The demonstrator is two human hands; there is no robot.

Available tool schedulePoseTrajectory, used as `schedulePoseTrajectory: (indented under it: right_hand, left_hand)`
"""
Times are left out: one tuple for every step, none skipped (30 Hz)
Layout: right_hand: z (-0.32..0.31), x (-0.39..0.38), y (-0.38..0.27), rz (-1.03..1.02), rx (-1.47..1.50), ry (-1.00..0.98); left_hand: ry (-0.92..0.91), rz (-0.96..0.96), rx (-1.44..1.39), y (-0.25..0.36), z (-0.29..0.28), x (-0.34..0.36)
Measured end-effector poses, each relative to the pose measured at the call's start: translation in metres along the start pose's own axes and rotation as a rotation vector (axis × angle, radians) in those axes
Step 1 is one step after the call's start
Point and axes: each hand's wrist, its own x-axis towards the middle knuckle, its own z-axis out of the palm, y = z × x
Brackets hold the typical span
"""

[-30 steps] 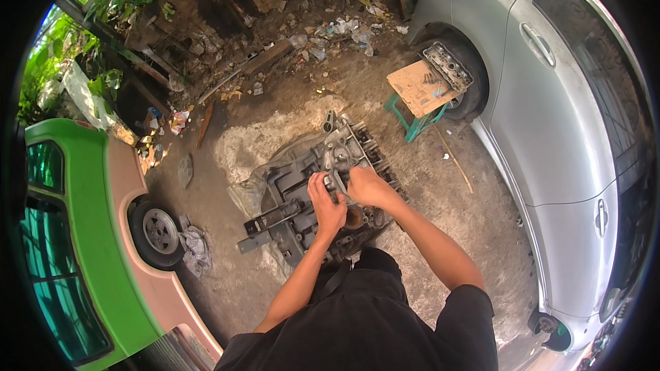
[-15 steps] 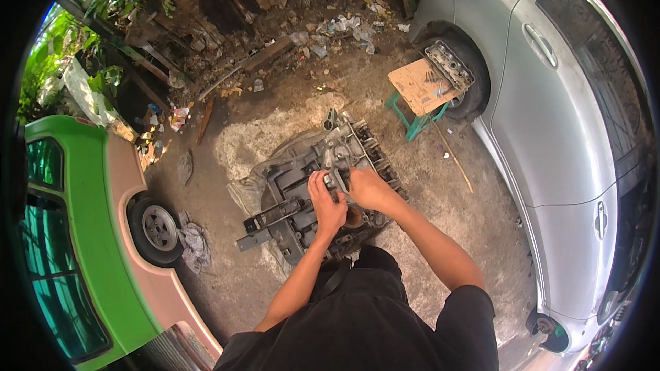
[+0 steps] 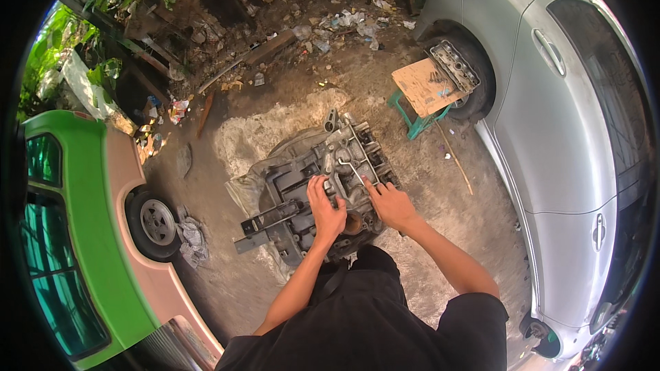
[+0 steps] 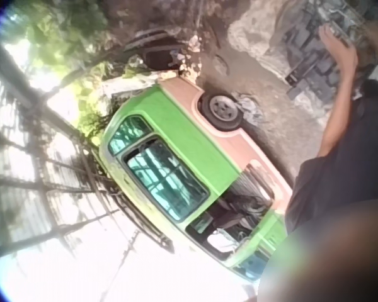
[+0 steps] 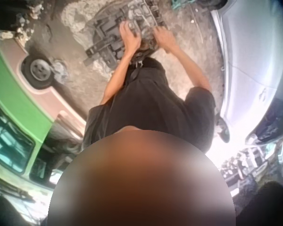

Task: The person uses a wrench to tighten bolts on a disassembled engine block placed on the ground. The person repeatedly positions the wrench, turns it, and repositions it across different bolt locations on the engine.

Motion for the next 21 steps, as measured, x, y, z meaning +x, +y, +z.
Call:
schedulePoseTrajectory:
  right_hand:
    - [0.008, 0.004, 0.009, 0.027, -0.093, 0.006]
    - [0.014, 0.009, 0.019, -0.006, -0.082, 0.089]
    - [0.020, 0.013, 0.027, -0.019, -0.060, 0.145]
    - [0.024, 0.017, 0.035, -0.011, -0.050, 0.187]
    - [0.028, 0.018, 0.039, -0.027, -0.006, 0.199]
    - [0.031, 0.020, 0.041, -0.032, 0.032, 0.241]
    - [0.033, 0.021, 0.042, -0.016, 0.061, 0.261]
    - [0.035, 0.022, 0.042, 0.010, 0.084, 0.252]
    - [0.036, 0.022, 0.041, 0.015, 0.121, 0.285]
    - [0.037, 0.023, 0.040, 0.027, 0.153, 0.298]
    - [0.037, 0.023, 0.038, 0.010, 0.192, 0.358]
    - [0.037, 0.024, 0.038, 0.049, 0.217, 0.300]
    - [0.037, 0.024, 0.037, 0.059, 0.246, 0.287]
    - [0.038, 0.026, 0.037, 0.076, 0.285, 0.262]
    - [0.039, 0.026, 0.038, 0.065, 0.362, 0.274]
    - [0.040, 0.028, 0.039, 0.066, 0.423, 0.287]
    - [0.041, 0.029, 0.040, 0.085, 0.496, 0.272]
    - [0.043, 0.029, 0.040, 0.108, 0.580, 0.248]
    - [0.045, 0.029, 0.041, 0.085, 0.575, 0.282]
    - [0.047, 0.029, 0.040, 0.068, 0.580, 0.309]
    - [0.048, 0.029, 0.040, 0.051, 0.600, 0.348]
  left_hand:
    - [0.006, -0.005, 0.002, 0.000, 0.000, 0.001]
    - [0.003, -0.017, 0.009, 0.001, 0.000, 0.000]
    - [0.008, -0.024, 0.006, 0.001, 0.000, -0.001]
    - [0.008, -0.032, 0.004, 0.001, 0.000, -0.001]
    - [0.008, -0.034, 0.002, 0.001, 0.000, 0.000]
    - [0.015, -0.032, 0.004, 0.001, 0.000, 0.001]
    - [0.023, -0.030, 0.005, 0.001, 0.001, 0.001]
    - [0.025, -0.036, 0.008, 0.002, 0.001, 0.000]
    - [0.019, -0.037, 0.016, 0.001, 0.001, 0.000]
    - [0.018, -0.040, 0.012, 0.002, 0.001, -0.001]
    - [0.019, -0.038, 0.012, 0.002, 0.001, -0.001]
    - [0.022, -0.033, 0.012, 0.002, 0.001, 0.000]
    - [0.019, -0.029, 0.002, 0.002, 0.000, 0.000]
    - [0.022, -0.026, 0.009, 0.002, 0.000, 0.000]
    - [0.024, -0.025, 0.016, 0.002, 0.000, -0.001]
    - [0.019, -0.033, 0.028, 0.001, 0.000, -0.001]
    - [0.013, -0.039, 0.021, 0.000, 0.001, -0.002]
    - [0.023, -0.028, 0.019, 0.000, 0.001, -0.002]
    - [0.024, -0.026, 0.021, -0.001, 0.001, -0.002]
    - [0.020, -0.029, 0.024, -0.001, 0.001, -0.002]
    - [0.023, -0.031, 0.025, -0.002, 0.001, -0.002]
